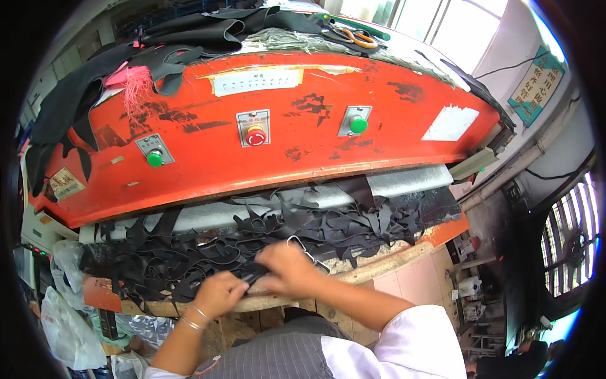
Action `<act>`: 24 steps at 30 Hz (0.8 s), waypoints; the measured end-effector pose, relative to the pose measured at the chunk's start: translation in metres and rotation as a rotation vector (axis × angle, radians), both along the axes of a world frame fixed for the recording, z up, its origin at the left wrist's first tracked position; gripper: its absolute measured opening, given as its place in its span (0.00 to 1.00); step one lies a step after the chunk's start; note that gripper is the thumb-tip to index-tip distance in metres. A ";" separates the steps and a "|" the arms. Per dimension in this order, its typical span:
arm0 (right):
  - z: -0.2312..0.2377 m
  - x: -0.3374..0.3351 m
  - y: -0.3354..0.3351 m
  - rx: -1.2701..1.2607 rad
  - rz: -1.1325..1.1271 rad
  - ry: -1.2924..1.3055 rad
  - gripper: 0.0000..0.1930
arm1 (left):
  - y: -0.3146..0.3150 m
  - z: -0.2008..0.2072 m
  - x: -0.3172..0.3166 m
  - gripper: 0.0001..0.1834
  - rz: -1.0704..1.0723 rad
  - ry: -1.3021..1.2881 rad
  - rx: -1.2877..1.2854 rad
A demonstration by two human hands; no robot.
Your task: Using a hydraulic die-cutting machine to cut shoe components from a sheet of synthetic material using metal dies.
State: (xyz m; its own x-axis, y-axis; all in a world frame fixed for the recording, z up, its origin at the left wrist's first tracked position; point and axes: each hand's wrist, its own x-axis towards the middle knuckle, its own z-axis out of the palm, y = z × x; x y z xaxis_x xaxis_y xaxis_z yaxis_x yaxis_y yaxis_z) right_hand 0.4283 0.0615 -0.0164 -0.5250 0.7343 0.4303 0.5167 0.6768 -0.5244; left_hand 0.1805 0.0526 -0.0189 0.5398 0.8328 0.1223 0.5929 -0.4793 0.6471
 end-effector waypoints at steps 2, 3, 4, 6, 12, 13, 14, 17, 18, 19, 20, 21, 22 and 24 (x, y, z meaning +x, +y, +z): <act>-0.015 -0.029 -0.046 -0.131 0.039 -0.108 0.24 | -0.030 -0.019 0.001 0.08 0.001 0.061 0.082; -0.024 -0.038 -0.058 -0.133 0.034 -0.109 0.24 | -0.034 -0.019 0.004 0.08 0.063 0.052 0.100; -0.032 -0.046 -0.067 -0.030 -0.063 -0.177 0.23 | -0.039 -0.019 0.007 0.07 0.126 0.044 0.118; -0.046 -0.055 -0.070 0.067 -0.166 -0.245 0.22 | -0.037 -0.016 0.013 0.06 0.167 0.058 0.143; -0.040 -0.059 -0.052 -0.002 -0.180 -0.274 0.14 | -0.030 -0.020 0.018 0.05 0.276 0.054 0.193; -0.039 -0.061 -0.051 0.042 -0.196 -0.220 0.07 | -0.028 -0.020 0.016 0.05 0.261 0.066 0.191; -0.038 -0.060 -0.051 0.043 -0.207 -0.220 0.07 | -0.025 -0.020 0.015 0.06 0.245 0.079 0.190; -0.031 -0.054 -0.046 -0.070 -0.078 -0.260 0.08 | -0.014 -0.004 0.006 0.07 0.110 0.177 0.033; -0.024 -0.050 -0.038 -0.071 -0.092 -0.259 0.08 | -0.007 0.004 0.004 0.09 0.009 0.216 -0.071; -0.007 -0.043 -0.028 -0.297 0.029 -0.308 0.12 | 0.004 0.022 0.004 0.08 -0.061 0.269 -0.211; 0.007 -0.038 -0.014 -0.522 0.155 -0.346 0.17 | 0.018 0.027 0.002 0.08 -0.074 0.274 -0.207; 0.015 -0.036 0.009 -0.601 0.162 -0.331 0.19 | 0.034 0.030 -0.001 0.09 -0.005 0.126 -0.230; 0.014 -0.037 0.028 -0.496 0.076 -0.172 0.18 | 0.052 0.034 -0.005 0.09 0.062 -0.021 -0.253; 0.019 -0.038 0.086 -0.218 -0.057 -0.034 0.16 | 0.104 0.032 -0.007 0.15 0.283 -0.100 -0.114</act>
